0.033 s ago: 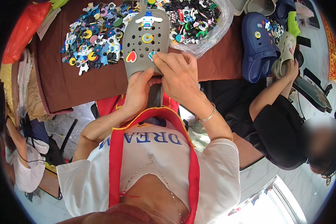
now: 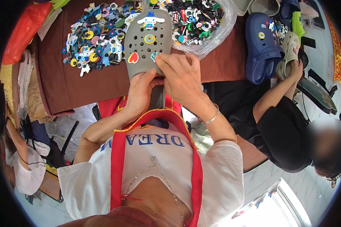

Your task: Attaching decorative charms to the holes of a grey clog shoe.

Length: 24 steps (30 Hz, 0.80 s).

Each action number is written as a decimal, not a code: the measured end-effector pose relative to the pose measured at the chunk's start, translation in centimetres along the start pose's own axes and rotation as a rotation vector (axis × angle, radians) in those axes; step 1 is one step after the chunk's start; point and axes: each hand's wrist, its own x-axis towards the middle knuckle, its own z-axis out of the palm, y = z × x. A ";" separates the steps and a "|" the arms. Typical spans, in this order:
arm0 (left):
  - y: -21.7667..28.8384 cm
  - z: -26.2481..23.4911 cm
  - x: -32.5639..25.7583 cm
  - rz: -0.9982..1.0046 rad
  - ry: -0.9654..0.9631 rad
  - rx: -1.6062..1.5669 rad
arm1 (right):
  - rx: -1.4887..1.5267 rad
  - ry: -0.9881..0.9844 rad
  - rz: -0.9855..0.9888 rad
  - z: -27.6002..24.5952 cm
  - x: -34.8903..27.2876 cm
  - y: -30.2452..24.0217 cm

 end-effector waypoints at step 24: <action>0.2 -0.1 0.3 -0.075 -0.010 -0.132 | 0.127 -0.154 0.017 -1.0 0.2 0.5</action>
